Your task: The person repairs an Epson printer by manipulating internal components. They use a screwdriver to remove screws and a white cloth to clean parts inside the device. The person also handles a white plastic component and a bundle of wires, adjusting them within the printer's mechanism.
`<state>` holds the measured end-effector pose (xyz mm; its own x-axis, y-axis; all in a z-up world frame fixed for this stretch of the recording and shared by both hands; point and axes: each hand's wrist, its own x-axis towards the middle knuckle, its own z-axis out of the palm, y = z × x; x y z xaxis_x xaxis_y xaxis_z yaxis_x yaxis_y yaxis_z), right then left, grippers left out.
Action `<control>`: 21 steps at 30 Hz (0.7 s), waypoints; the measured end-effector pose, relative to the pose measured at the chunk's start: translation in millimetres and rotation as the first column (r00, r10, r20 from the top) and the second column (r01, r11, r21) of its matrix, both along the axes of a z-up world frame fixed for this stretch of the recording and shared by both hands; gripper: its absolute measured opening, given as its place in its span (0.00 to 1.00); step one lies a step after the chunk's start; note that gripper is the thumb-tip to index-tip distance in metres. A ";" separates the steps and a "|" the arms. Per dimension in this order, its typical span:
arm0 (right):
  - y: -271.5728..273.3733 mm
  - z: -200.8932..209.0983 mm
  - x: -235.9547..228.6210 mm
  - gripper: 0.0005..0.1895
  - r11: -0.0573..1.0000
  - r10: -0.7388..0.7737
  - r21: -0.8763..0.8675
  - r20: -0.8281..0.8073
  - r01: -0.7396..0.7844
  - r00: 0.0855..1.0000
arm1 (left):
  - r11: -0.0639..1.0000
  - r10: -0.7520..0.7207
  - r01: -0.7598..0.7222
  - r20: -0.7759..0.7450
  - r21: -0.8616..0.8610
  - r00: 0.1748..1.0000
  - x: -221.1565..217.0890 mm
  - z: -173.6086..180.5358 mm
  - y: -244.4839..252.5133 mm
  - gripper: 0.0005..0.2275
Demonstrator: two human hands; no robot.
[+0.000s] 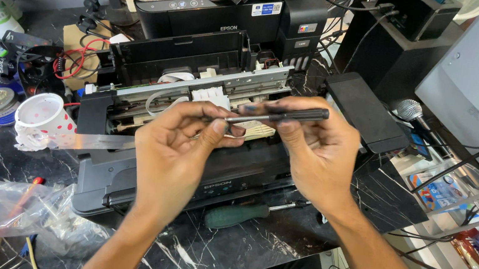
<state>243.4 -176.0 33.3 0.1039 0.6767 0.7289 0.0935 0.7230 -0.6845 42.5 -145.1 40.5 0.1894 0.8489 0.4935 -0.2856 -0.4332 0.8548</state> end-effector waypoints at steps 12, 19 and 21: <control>-8.7 11.4 -8.1 0.21 0.950 0.148 -0.247 -0.184 -0.192 0.972 | 0.848 0.411 -0.337 -0.107 0.409 0.905 5.6 -8.7 -5.7 0.03; -11.2 22.9 -7.4 0.21 0.951 0.093 -0.290 -0.075 -0.111 0.993 | 0.776 0.503 -0.378 -0.133 0.505 0.854 3.5 -10.8 -0.8 0.03; -13.0 27.1 -8.8 0.21 0.949 0.052 -0.308 -0.053 -0.065 0.997 | 0.770 0.501 -0.376 -0.124 0.515 0.856 3.4 -10.9 0.1 0.04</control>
<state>234.6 -189.0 60.4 0.0842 0.8741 0.4784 0.0228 0.4782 -0.8779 45.9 -145.0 29.6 0.0175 0.5537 0.8325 0.2209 -0.8142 0.5369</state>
